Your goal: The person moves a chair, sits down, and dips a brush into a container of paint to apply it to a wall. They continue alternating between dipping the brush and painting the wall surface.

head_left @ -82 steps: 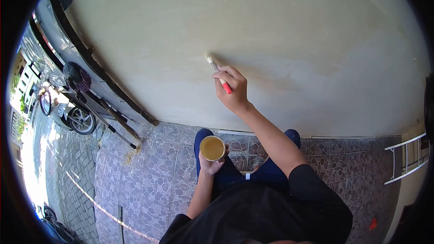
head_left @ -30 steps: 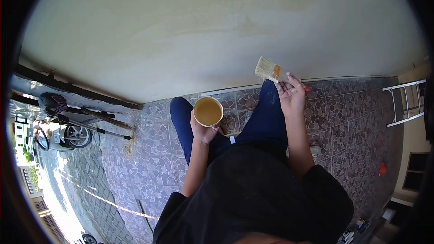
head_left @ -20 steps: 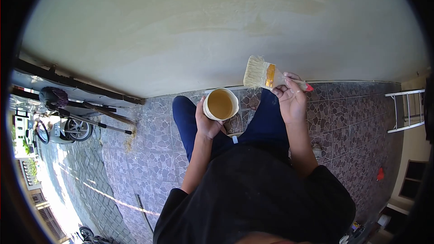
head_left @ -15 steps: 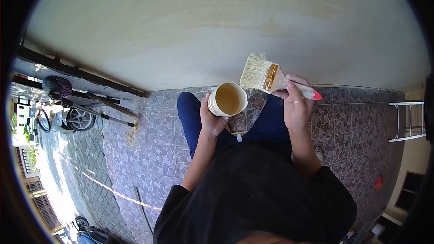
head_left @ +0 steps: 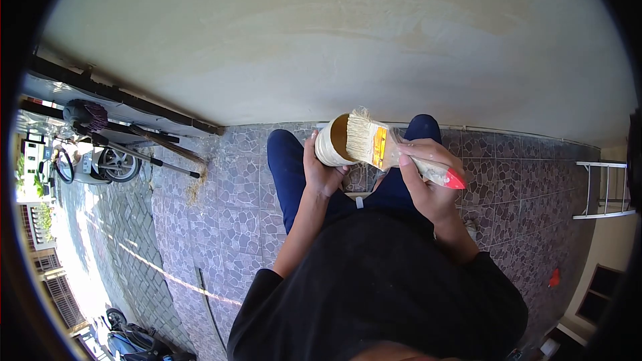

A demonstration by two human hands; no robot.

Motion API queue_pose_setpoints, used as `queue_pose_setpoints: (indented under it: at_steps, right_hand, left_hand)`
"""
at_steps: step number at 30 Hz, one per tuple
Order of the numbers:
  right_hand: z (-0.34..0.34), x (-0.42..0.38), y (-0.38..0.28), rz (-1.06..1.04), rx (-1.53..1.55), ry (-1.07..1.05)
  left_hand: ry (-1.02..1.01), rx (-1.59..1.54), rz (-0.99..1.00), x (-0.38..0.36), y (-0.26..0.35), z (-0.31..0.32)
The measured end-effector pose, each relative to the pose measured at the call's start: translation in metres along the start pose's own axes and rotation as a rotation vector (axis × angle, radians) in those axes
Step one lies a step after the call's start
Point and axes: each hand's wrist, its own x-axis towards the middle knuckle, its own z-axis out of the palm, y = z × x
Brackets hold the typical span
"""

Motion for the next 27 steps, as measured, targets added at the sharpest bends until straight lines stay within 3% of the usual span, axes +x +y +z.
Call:
queue_pose_setpoints:
  at_steps: [3, 6, 10, 14, 17, 20, 27]
  right_hand:
    - [-0.003, 0.006, -0.008, 0.040, -0.008, -0.042]
    - [-0.007, 0.010, -0.011, 0.103, 0.000, -0.111]
    - [-0.006, 0.017, -0.014, 0.171, -0.021, -0.223]
    - [0.011, 0.015, -0.017, 0.233, 0.013, -0.159]
    - [0.025, 0.011, -0.017, 0.151, -0.132, -0.171]
    - [0.042, -0.003, -0.011, 0.224, -0.151, -0.199]
    - [0.046, -0.008, -0.008, 0.176, -0.374, -0.185]
  left_hand:
    - [-0.138, -0.008, -0.020, 0.005, 0.002, -0.010]
    - [0.008, 0.020, 0.005, 0.001, -0.002, 0.005]
    - [-0.076, 0.059, 0.049, 0.010, -0.004, -0.017]
    - [-0.143, 0.028, 0.030, 0.010, -0.004, -0.022]
    - [-0.182, 0.026, 0.029, 0.010, -0.003, -0.025]
    - [-0.171, 0.018, 0.036, 0.011, -0.003, -0.028]
    - [-0.145, 0.060, 0.050, 0.010, -0.006, -0.031]
